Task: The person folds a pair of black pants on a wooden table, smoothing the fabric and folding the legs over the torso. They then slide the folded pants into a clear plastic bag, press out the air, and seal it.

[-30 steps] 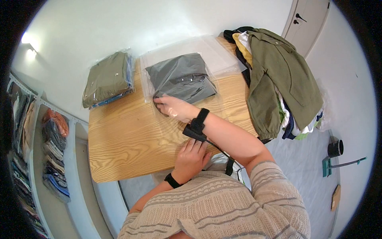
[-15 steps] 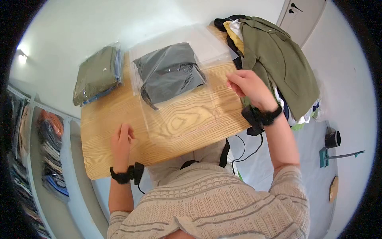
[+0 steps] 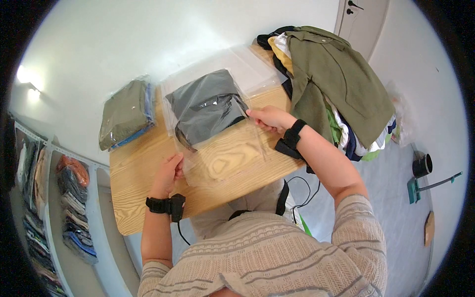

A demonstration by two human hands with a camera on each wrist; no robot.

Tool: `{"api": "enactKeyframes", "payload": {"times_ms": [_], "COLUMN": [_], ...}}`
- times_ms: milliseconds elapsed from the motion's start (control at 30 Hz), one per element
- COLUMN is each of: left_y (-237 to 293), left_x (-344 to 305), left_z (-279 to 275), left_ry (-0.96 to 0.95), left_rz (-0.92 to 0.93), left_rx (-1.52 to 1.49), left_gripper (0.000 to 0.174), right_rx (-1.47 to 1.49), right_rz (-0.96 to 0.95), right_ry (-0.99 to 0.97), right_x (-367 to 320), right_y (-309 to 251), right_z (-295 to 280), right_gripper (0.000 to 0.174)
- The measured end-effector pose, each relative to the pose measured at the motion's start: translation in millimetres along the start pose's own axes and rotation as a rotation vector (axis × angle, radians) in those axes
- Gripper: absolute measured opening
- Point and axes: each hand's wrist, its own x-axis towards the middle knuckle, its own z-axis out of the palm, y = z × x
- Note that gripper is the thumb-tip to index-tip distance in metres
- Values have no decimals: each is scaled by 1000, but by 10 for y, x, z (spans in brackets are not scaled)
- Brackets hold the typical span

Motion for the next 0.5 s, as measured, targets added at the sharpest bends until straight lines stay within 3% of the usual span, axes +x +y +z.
{"api": "enactKeyframes", "payload": {"times_ms": [167,333,467,500], "left_y": [17,-71,-202,-219], "left_x": [-34,-83,-89,-77], "left_z": [-1,-119,-249,-249], "left_ry": [0,54,78,69], "left_rz": [-1,41,8,14], "left_rx": [-45,-119,-145,-163], "left_gripper": [28,26,26,26], "right_rx": [47,231,331,251], "right_rz": [-1,-136,-2,21], "right_ry": [-40,-214,-173,-87], "right_x": [37,93,-102,-144], "right_y": [-9,247,200,104], "right_z": [28,-149,-229,-144], "right_gripper": [39,29,36,37]}}
